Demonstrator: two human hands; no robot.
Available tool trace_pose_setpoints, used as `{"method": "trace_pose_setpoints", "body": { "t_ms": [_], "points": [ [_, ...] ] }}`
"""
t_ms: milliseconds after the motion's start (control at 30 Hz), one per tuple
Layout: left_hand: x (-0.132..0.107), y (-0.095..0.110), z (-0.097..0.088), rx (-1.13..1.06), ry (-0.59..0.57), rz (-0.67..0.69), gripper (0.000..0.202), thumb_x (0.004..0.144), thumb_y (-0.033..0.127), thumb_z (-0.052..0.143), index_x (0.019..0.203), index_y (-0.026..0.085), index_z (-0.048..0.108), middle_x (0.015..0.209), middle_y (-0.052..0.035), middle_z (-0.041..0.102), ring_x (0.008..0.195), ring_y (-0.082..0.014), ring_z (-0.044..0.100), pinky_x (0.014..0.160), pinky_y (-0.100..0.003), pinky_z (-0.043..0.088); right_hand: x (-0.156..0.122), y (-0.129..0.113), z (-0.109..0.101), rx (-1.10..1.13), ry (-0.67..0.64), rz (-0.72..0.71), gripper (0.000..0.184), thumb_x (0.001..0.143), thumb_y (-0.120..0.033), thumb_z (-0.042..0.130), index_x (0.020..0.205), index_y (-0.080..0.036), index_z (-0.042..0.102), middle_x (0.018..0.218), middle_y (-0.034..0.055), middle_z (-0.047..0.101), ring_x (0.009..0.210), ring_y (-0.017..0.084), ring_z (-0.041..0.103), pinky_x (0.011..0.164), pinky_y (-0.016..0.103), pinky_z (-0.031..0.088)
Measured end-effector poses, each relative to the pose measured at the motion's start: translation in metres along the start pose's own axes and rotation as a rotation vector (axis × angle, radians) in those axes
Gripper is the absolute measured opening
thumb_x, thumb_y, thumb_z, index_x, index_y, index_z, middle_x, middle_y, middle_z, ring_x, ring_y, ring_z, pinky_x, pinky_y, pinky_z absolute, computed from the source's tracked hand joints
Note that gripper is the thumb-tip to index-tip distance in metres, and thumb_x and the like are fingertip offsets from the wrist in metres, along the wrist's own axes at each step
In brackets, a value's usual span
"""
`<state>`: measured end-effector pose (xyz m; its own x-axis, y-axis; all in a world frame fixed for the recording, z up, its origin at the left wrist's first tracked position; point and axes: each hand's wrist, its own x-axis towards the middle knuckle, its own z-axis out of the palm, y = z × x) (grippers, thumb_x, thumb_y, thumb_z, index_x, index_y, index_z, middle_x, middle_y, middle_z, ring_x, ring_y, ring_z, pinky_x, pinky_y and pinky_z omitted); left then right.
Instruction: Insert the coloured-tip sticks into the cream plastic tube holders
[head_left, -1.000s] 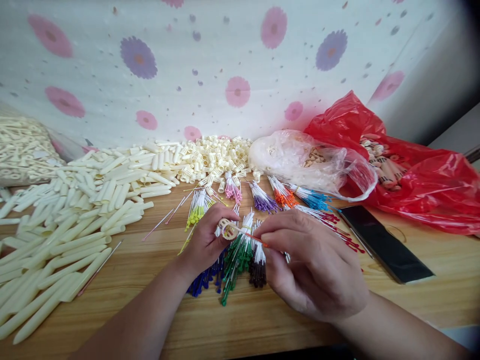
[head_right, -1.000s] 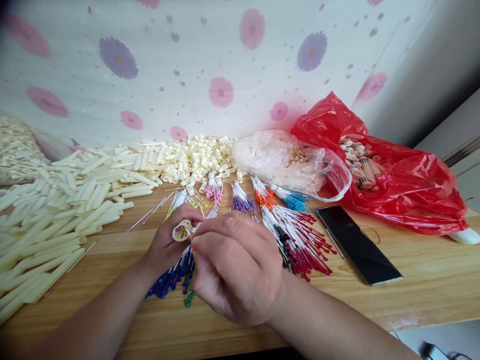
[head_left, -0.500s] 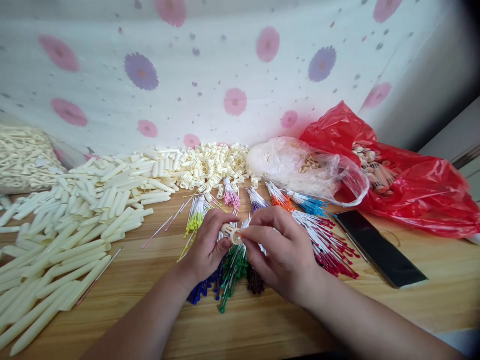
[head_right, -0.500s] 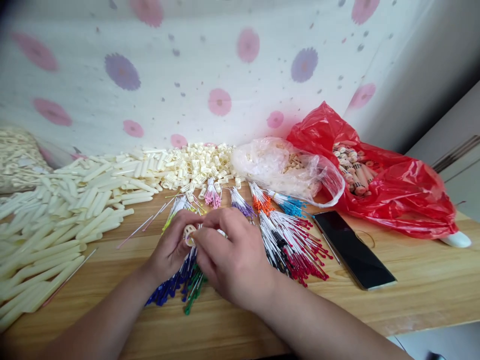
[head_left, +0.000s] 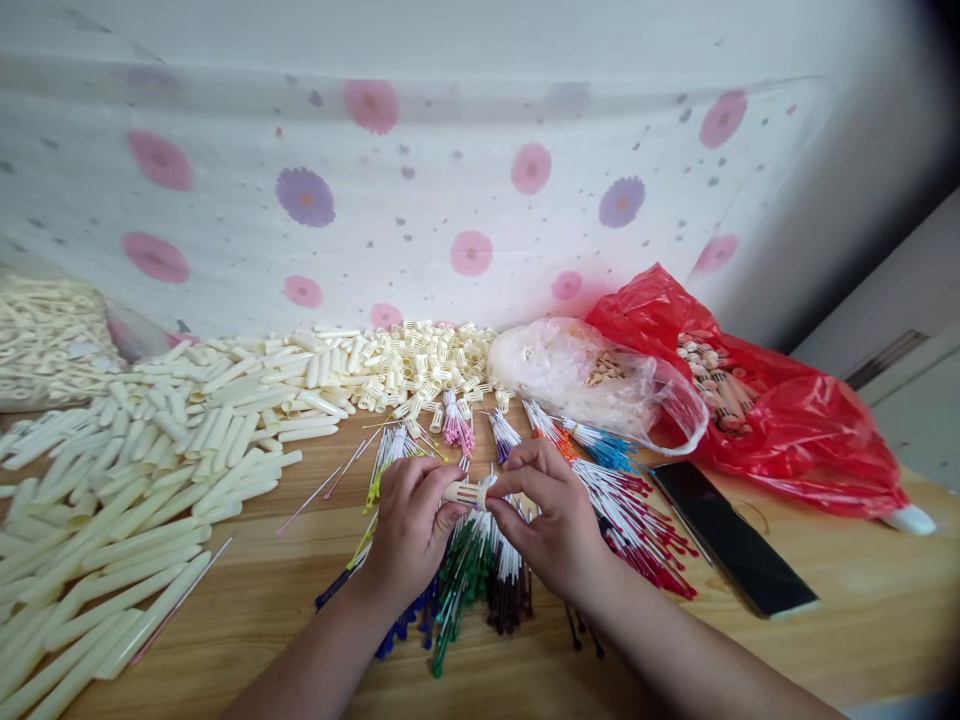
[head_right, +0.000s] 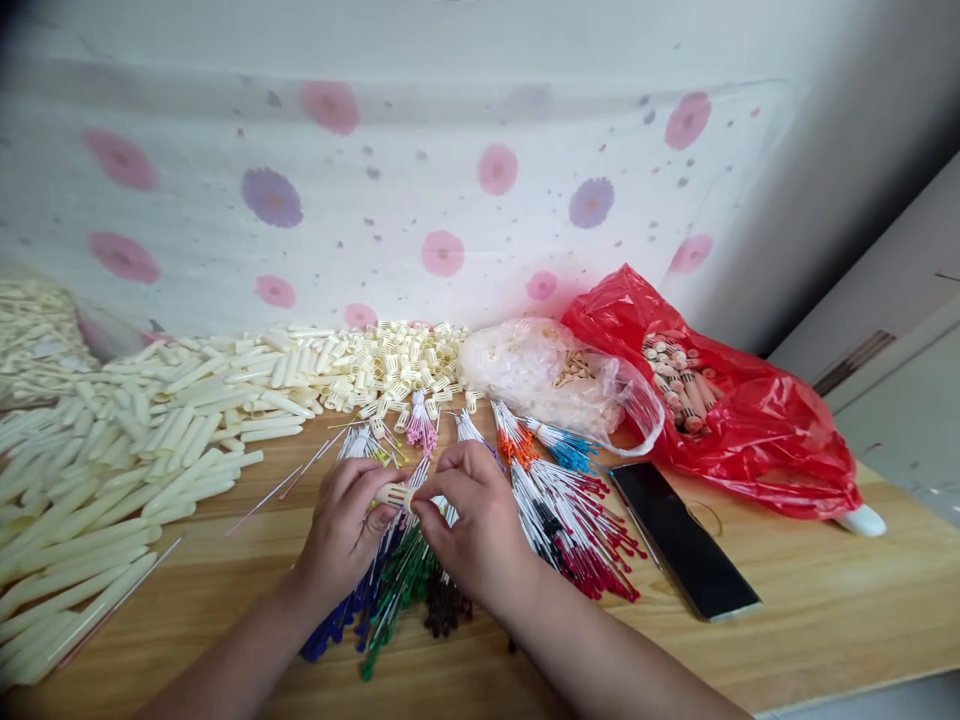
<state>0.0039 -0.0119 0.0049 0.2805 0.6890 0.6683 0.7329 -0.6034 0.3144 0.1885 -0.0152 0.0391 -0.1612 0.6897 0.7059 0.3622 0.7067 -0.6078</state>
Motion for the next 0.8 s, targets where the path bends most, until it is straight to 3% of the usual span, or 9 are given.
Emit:
{"method": "trace_pose_setpoints", "body": {
  "t_ms": [367, 600, 700, 800],
  "points": [
    [0.004, 0.003, 0.001, 0.241, 0.048, -0.025, 0.032, 0.092, 0.04, 0.042, 0.1, 0.017, 0.063, 0.09, -0.0085, 0.055, 0.086, -0.025, 0.051, 0.078, -0.039, 0.037, -0.002, 0.014, 0.015, 0.314, 0.044, 0.281, 0.009, 0.08, -0.016, 0.061, 0.077, -0.019, 0.069, 0.087, 0.0035, 0.055, 0.085, 0.015, 0.055, 0.078, 0.03, 0.044],
    [0.005, 0.005, -0.001, 0.221, 0.07, -0.081, 0.033, 0.091, 0.043, 0.043, 0.098, 0.018, 0.064, 0.088, -0.008, 0.056, 0.084, -0.0245, 0.051, 0.076, -0.038, 0.038, -0.011, 0.017, 0.019, 0.756, -0.049, 0.526, 0.013, 0.078, -0.022, 0.065, 0.083, -0.029, 0.074, 0.098, 0.0013, 0.056, 0.095, 0.015, 0.055, 0.083, 0.03, 0.045],
    [0.005, -0.001, -0.001, 0.036, 0.013, -0.131, 0.03, 0.093, 0.039, 0.041, 0.098, 0.018, 0.061, 0.089, -0.0071, 0.058, 0.085, -0.0226, 0.053, 0.076, -0.035, 0.041, -0.003, 0.022, 0.008, 0.595, -0.029, 0.431, 0.012, 0.08, -0.024, 0.065, 0.084, -0.03, 0.075, 0.098, 0.0011, 0.06, 0.098, 0.016, 0.057, 0.087, 0.031, 0.045],
    [0.004, -0.01, 0.001, -0.114, 0.015, -0.214, 0.026, 0.094, 0.035, 0.04, 0.094, 0.017, 0.058, 0.086, -0.0056, 0.059, 0.083, -0.02, 0.056, 0.074, -0.031, 0.044, 0.017, 0.045, -0.027, 0.297, 0.113, 0.317, 0.015, 0.082, -0.028, 0.061, 0.089, -0.026, 0.073, 0.094, 0.0023, 0.066, 0.092, 0.016, 0.061, 0.084, 0.031, 0.048]
  ]
}}
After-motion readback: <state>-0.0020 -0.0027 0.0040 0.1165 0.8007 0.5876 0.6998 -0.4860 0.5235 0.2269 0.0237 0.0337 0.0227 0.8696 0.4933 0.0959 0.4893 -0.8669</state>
